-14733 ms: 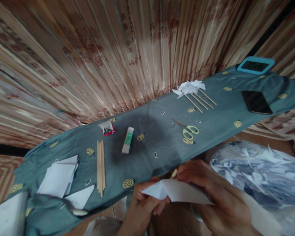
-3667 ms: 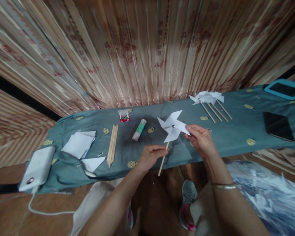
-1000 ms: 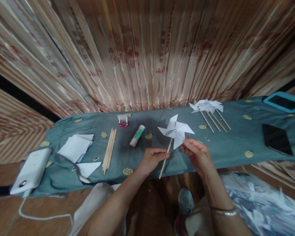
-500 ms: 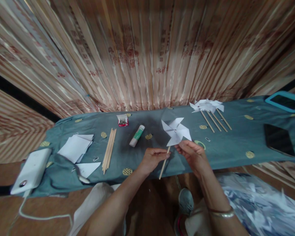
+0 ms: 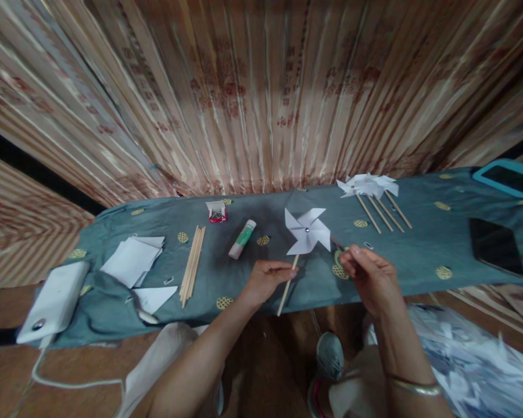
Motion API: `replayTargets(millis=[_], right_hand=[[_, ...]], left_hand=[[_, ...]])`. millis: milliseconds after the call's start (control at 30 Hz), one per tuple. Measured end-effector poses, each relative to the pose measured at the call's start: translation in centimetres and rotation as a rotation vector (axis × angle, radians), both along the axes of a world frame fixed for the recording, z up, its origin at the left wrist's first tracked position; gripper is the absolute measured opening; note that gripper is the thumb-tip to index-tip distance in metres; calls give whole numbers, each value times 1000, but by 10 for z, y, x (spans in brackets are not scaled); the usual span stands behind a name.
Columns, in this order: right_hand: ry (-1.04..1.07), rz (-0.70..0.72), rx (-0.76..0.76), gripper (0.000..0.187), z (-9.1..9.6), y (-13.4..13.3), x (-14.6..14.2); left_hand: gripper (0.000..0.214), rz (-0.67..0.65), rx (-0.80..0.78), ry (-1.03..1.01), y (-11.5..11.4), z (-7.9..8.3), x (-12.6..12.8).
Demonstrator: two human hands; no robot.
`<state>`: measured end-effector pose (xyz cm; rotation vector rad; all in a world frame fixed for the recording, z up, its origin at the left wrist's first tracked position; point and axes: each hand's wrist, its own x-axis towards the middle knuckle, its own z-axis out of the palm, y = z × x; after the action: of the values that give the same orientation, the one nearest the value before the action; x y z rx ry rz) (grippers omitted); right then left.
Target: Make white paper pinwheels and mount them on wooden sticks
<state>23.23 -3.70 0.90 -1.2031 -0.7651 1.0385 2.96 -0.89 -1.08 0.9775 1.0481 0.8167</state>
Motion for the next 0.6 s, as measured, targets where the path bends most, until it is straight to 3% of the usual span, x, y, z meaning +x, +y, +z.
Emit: replayTargets(millis=[133,333,600], right_hand=[[-21,-138,-29,25,-5,7,3],[145,27,-49,27,-2,11,-5],[152,47,-135,25,-3,7,3]], left_hand=[[30,-74,-16,16,-2,-1,-1],[30,-167,-48,5,-7,0,0],[27,-195,-60,28,-6,-4,1]])
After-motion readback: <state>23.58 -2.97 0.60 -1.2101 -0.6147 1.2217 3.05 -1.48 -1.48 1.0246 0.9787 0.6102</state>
